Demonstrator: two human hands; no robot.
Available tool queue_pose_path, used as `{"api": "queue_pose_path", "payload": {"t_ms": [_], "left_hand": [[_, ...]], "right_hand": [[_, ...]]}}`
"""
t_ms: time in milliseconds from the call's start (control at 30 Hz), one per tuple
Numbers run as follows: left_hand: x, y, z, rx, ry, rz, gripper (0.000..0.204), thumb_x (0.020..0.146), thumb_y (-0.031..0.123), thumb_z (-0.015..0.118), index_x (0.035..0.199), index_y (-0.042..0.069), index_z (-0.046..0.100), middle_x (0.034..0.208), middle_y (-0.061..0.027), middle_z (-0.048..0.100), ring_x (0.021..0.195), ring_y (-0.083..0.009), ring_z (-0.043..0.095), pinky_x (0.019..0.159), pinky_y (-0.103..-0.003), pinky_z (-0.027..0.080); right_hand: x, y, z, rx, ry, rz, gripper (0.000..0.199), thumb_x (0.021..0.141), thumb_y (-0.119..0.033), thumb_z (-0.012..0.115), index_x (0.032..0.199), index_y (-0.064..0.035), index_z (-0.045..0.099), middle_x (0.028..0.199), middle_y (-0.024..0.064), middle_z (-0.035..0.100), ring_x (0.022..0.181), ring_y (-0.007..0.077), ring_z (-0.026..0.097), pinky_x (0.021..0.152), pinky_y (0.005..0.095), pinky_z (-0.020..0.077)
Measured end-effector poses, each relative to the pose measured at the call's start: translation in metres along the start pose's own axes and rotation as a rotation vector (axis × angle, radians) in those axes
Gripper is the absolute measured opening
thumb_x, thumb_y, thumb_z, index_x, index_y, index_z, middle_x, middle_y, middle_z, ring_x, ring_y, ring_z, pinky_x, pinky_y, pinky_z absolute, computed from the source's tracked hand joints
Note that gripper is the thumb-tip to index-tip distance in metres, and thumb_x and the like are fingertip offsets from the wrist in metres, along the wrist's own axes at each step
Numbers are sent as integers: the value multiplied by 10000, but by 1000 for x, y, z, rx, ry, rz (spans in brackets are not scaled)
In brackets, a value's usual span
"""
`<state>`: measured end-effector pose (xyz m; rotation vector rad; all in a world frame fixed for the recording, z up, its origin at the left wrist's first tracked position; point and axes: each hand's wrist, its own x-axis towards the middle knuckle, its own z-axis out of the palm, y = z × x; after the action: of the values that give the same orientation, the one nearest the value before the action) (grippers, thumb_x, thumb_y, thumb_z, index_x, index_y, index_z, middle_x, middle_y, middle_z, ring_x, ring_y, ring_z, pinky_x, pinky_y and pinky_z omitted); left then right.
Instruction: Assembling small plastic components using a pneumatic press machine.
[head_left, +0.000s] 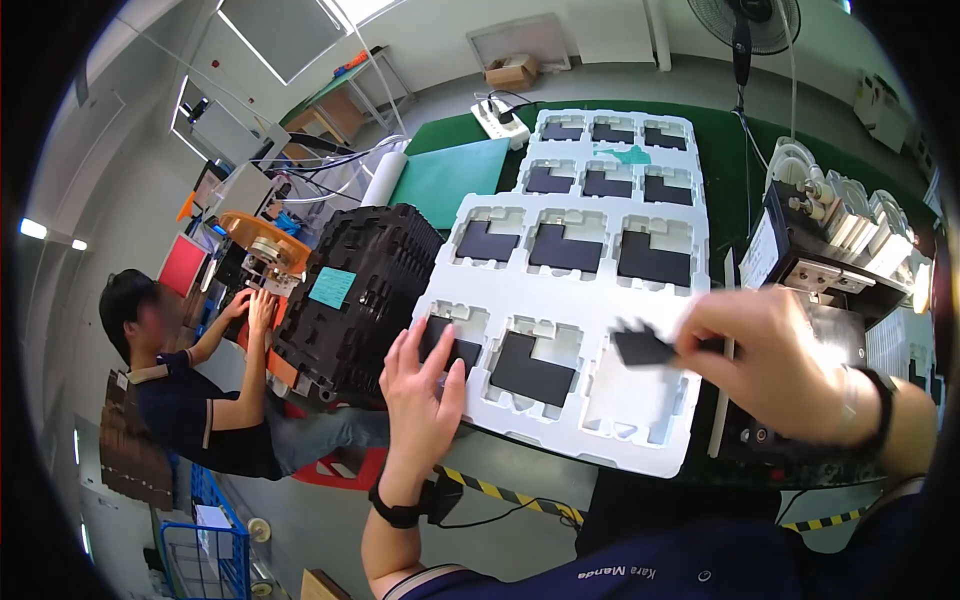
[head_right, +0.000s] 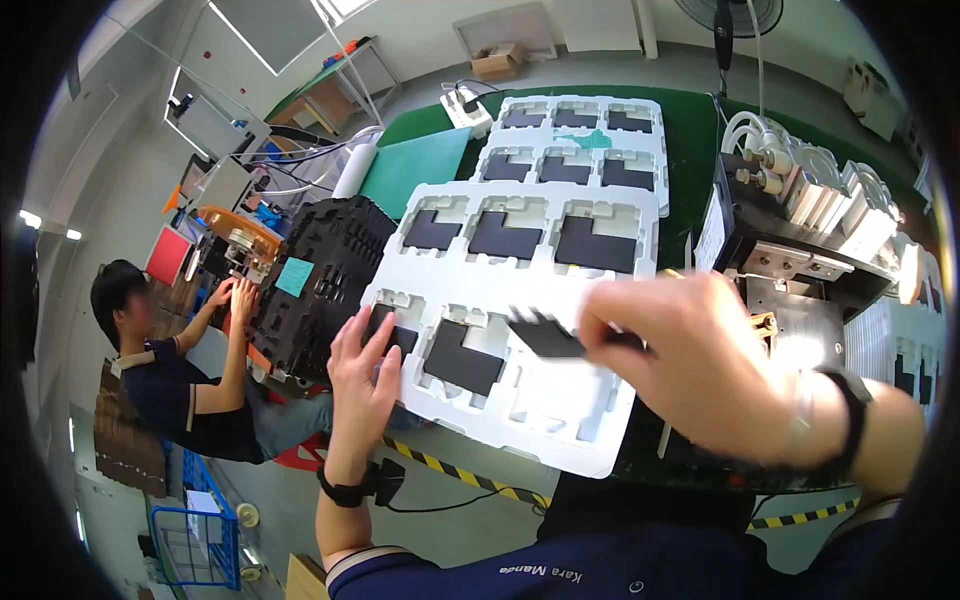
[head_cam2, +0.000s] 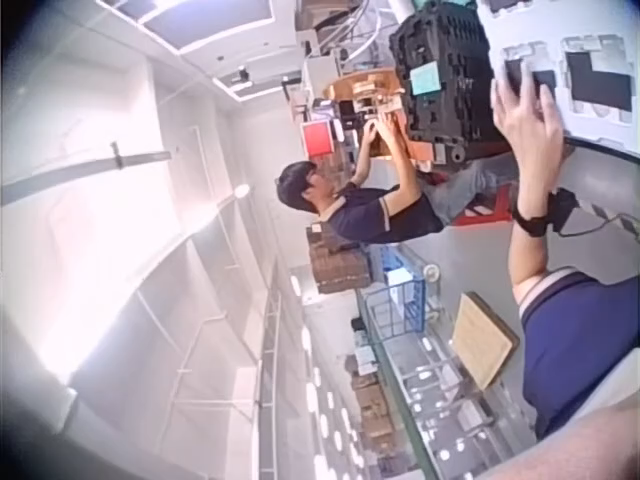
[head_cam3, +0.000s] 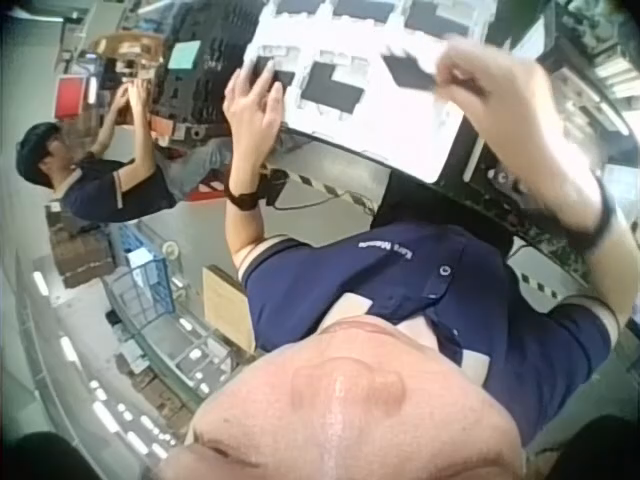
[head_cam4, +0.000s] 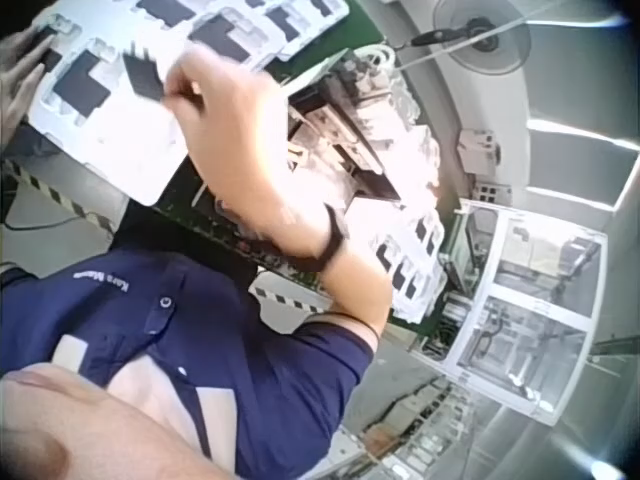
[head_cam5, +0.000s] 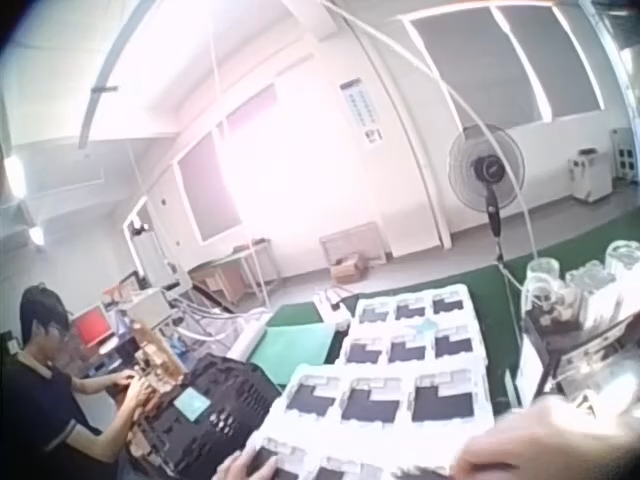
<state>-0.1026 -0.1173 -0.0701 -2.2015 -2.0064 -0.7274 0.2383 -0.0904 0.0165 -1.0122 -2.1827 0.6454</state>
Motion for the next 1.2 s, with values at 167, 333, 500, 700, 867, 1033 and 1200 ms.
{"api": "queue_pose_path", "payload": {"t_ms": [167, 333, 500, 700, 867, 1033, 1200], "left_hand": [[7, -2, -15, 29, -43, -22, 437, 885, 233, 626, 1292, 74, 621, 1345, -172, 469, 1212, -365, 450, 999, -465, 397], [25, 16, -11, 142, -43, 47, 403, 851, 166, 635, 1233, 37, 622, 1287, -185, 501, 1169, -380, 478, 1010, -457, 396], [23, -7, -15, 199, -105, 36, 391, 896, 123, 581, 1271, 11, 585, 1309, -200, 470, 1220, -381, 447, 1064, -440, 356], [51, 50, -51, 278, -108, 131, 470, 989, 189, 526, 1417, 1, 471, 1468, -226, 400, 1374, -367, 383, 1139, -422, 282], [63, 171, -68, -60, -469, 681, 781, 814, 413, 721, 1422, 0, 460, 1500, -241, 381, 1399, -401, 355, 1141, -526, 270], [64, 269, -35, -211, -913, 1071, 826, 765, 404, 784, 1423, 15, 469, 1507, -225, 399, 1408, -367, 365, 1144, -497, 279], [59, 276, 11, -111, -837, 1293, 874, 767, 436, 773, 1421, -40, 440, 1527, -228, 378, 1435, -364, 344, 1175, -511, 239]], "right_hand": [[-82, 1, -55, -181, 116, 104, 254, 606, -52, 853, 790, -46, 677, 741, 76, 694, 658, 201, 689, 634, 287, 537], [-191, 49, -95, 349, 374, 727, 377, 599, 48, 850, 926, 3, 667, 965, 63, 661, 891, 131, 640, 774, 263, 514], [-161, 64, -95, 238, 99, 749, 246, 771, -19, 786, 1008, -3, 721, 987, 92, 701, 917, 159, 660, 790, 289, 522], [-151, 78, -65, -249, 179, 241, 186, 829, -230, 767, 928, -97, 682, 846, 88, 610, 816, 277, 593, 709, 375, 485], [-154, 91, -59, -367, 227, 101, 173, 843, -192, 720, 991, -115, 673, 869, 50, 529, 827, 246, 543, 729, 352, 452], [-148, 85, -56, -587, 183, 16, 244, 781, -176, 679, 1014, -105, 675, 900, 45, 539, 835, 220, 559, 730, 336, 457], [-153, 86, -50, -661, 207, 22, 344, 726, -177, 732, 1065, -124, 706, 918, 20, 566, 805, 186, 579, 694, 323, 434]]}}
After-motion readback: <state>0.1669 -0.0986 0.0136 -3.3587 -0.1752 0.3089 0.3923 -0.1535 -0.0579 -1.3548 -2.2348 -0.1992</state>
